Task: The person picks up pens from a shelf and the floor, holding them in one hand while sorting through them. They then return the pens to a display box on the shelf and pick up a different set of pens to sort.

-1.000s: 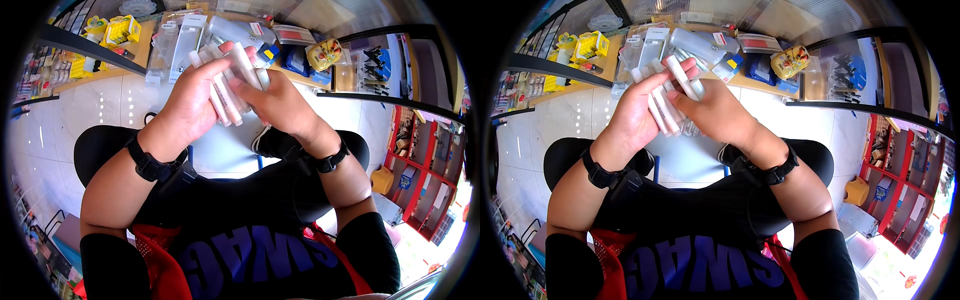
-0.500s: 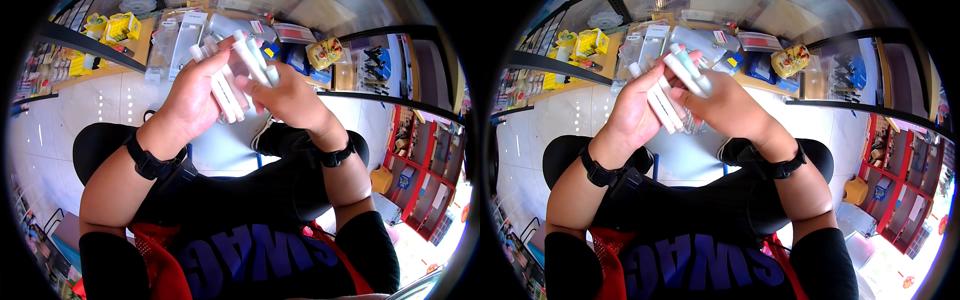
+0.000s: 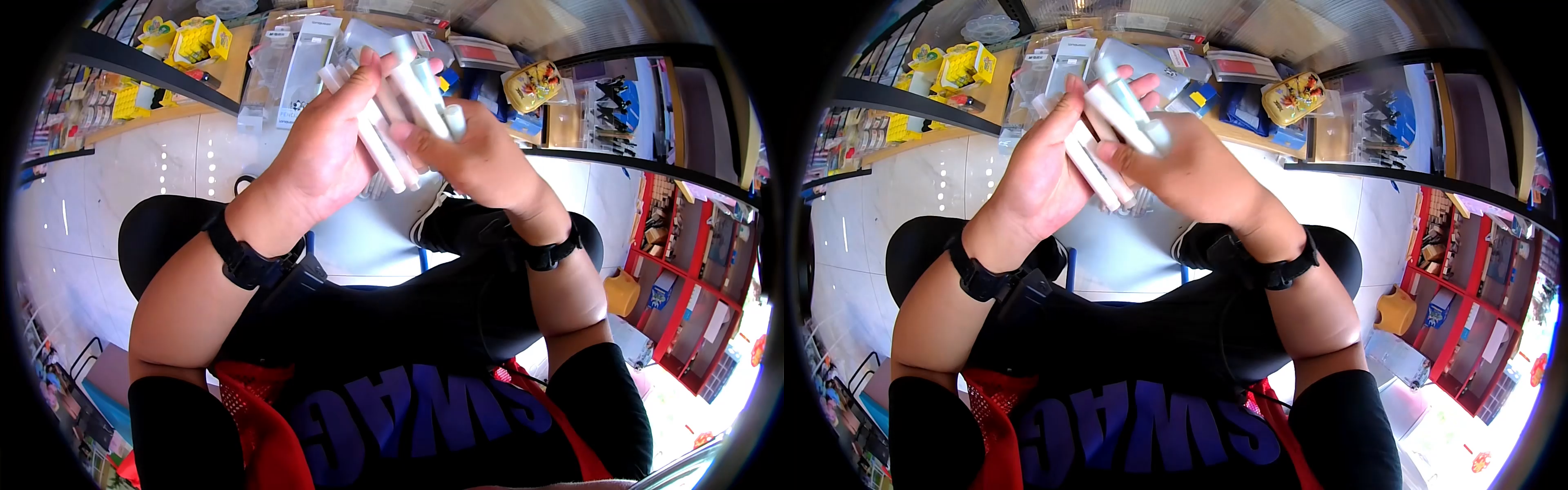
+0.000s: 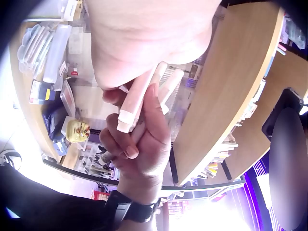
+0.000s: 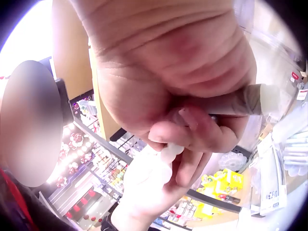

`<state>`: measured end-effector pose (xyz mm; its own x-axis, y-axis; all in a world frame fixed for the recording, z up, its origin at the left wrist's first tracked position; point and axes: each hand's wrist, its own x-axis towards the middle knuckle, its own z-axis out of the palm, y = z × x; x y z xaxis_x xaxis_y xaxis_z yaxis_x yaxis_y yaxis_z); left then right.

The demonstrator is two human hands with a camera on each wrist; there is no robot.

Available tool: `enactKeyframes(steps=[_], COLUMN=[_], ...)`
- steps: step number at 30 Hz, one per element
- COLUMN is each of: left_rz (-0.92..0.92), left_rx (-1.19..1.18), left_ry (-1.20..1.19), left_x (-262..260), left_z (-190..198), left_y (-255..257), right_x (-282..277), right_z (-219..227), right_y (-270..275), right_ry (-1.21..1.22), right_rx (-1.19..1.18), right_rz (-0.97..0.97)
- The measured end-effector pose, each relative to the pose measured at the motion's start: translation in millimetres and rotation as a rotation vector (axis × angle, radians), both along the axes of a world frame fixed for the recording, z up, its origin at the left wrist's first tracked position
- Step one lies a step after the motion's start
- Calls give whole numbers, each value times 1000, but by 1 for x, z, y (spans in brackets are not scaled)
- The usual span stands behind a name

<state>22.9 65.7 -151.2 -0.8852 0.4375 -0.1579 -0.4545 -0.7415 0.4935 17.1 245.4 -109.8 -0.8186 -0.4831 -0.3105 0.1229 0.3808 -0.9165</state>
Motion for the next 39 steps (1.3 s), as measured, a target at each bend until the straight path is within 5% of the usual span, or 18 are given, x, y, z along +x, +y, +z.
enactKeyframes(steps=[8,10,16,22,24,36,39], left_rz=[-32,-135,43,52,87,71,109], left_rx=[-86,-130,-156,-58,-410,-360,-333], left_ry=[14,50,43,1,220,115,16], left_x=[3,0,3,11,9,-3,-7], left_z=[-3,-14,-3,-3,1,-6,-5], left_y=[3,-8,9,2,3,3,3], right_x=[-3,-9,-2,3,3,0,0], right_z=[9,9,15,8,3,11,11], right_y=[-4,7,-5,-16,-13,-13,-13], right_ry=[-108,-184,-211,-272,-183,-372,-468], right_rx=[-43,-27,148,63,32,0,-169], right_rz=[69,-51,65,36,75,46,-64])
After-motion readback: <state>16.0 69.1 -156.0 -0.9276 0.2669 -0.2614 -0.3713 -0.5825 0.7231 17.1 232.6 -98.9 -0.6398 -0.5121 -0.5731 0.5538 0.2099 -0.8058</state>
